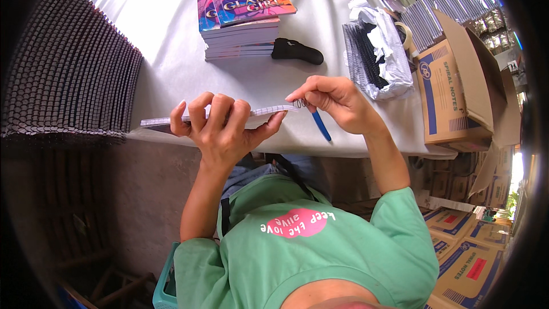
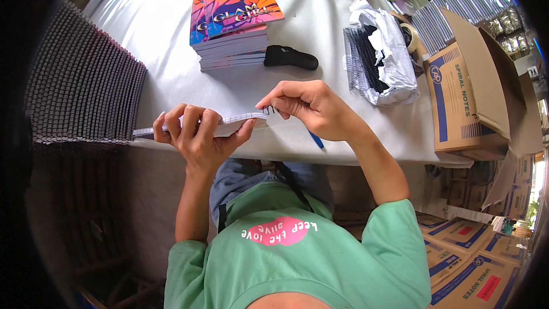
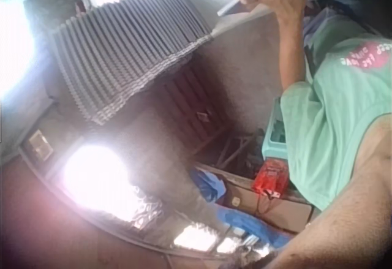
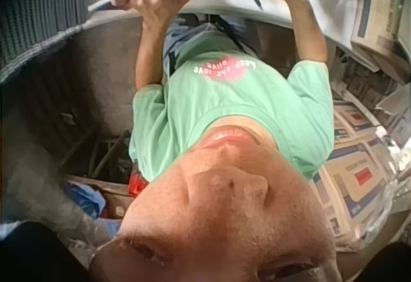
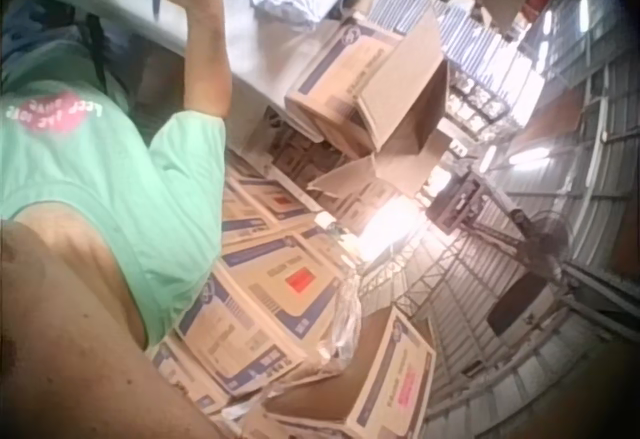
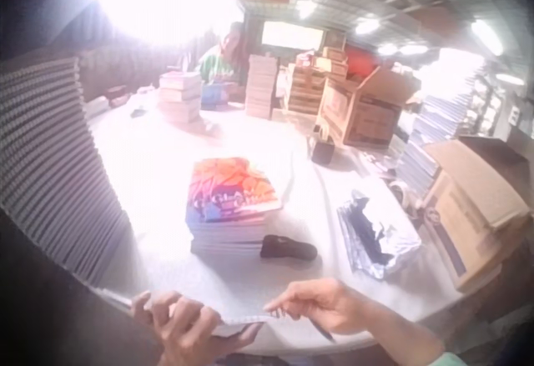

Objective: The person assembles spiral-bound notebooks by inserting metal coils into pre-punched holes, using pliers to secure the ends. They handle multiple notebooks, stacking completed units and retrieving new ones from a nearby box.

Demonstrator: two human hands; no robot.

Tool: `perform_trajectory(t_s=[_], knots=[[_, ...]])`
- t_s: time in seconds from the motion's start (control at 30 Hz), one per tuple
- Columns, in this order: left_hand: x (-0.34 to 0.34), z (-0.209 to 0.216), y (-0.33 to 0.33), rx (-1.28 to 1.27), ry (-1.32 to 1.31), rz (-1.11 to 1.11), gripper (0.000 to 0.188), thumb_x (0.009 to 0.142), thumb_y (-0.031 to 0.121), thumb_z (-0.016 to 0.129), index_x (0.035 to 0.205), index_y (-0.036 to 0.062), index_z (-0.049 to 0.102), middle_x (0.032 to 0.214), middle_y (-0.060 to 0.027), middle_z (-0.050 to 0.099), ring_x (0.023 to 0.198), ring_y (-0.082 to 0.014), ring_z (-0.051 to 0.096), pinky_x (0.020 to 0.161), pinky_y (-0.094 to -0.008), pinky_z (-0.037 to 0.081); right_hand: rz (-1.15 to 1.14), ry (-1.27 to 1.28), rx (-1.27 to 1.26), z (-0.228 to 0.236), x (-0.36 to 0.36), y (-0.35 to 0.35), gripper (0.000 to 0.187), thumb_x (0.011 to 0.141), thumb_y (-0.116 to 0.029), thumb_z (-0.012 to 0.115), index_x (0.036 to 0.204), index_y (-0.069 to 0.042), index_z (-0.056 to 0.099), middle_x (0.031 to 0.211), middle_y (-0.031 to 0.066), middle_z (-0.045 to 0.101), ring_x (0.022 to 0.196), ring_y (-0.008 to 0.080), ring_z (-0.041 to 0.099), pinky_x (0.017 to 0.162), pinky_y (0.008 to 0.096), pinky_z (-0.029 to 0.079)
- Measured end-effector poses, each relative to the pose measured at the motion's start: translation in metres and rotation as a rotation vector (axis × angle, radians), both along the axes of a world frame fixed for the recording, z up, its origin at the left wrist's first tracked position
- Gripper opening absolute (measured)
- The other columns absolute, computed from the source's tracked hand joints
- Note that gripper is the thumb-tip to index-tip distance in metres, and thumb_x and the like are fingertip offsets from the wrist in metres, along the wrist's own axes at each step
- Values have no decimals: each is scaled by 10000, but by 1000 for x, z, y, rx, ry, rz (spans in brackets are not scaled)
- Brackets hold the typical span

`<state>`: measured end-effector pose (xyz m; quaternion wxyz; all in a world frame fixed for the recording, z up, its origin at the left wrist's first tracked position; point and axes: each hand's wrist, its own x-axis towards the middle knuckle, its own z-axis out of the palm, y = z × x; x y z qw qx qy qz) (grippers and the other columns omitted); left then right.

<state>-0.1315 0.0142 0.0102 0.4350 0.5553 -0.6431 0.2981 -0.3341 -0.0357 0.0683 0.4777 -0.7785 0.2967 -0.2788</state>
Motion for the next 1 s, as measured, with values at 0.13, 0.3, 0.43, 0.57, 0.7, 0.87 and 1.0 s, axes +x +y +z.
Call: perform_trajectory(t_s=[0.13, 0.3, 0.43, 0.57, 0.7, 0.87, 1.0], knots=[[-1, 1, 1, 0, -7, 10, 521, 620, 632, 687, 545, 172, 452, 637, 38, 462, 768, -165, 493, 895, -454, 211, -7, 25, -9, 2, 4, 2, 136, 886, -16, 535, 970, 3, 640, 690, 34, 541, 628, 105, 485, 598, 250, 427], [-2, 6, 1, 37, 6, 39, 531, 613, 630, 697, 541, 168, 444, 642, 39, 472, 777, -171, 490, 882, -444, 223, 25, 136, -246, 12, -5, 11, 167, 831, -77, 637, 984, -9, 623, 713, 76, 570, 606, 173, 523, 592, 287, 446], [-5, 3, 1, 52, 20, 16, 509, 619, 631, 702, 579, 173, 483, 668, 37, 486, 794, -174, 491, 897, -445, 221, -108, 213, -331, 8, 5, 22, 225, 788, -150, 699, 949, -29, 598, 753, 112, 600, 643, 245, 597, 578, 329, 462], [6, 4, 0, 20, -46, -34, 469, 633, 621, 705, 739, 181, 584, 752, 33, 510, 826, -177, 492, 917, -457, 220, -206, 128, -546, -12, 12, 18, 231, 784, -169, 699, 951, -40, 605, 765, 106, 604, 646, 299, 595, 577, 360, 476], [22, 8, 15, 176, -32, 42, 491, 627, 573, 742, 895, 181, 619, 802, 11, 502, 893, -185, 498, 976, -456, 229, -179, 191, -472, -3, 11, 21, 267, 769, -137, 708, 994, -42, 602, 850, 111, 603, 649, 287, 593, 589, 334, 486], [20, -6, 12, 76, 36, -23, 525, 593, 566, 768, 897, 167, 614, 771, 1, 481, 846, -185, 519, 1075, -483, 140, -351, -3, -391, -12, 0, 30, 284, 768, -21, 688, 1039, -41, 604, 834, 94, 567, 627, 208, 555, 580, 268, 468], [14, -2, 4, 62, 63, -34, 508, 547, 535, 800, 778, 142, 575, 742, -9, 473, 810, -190, 526, 1080, -491, 137, -250, 154, -494, -5, -2, 24, 128, 848, -41, 615, 973, -35, 642, 717, 98, 569, 582, 191, 528, 542, 301, 437]])
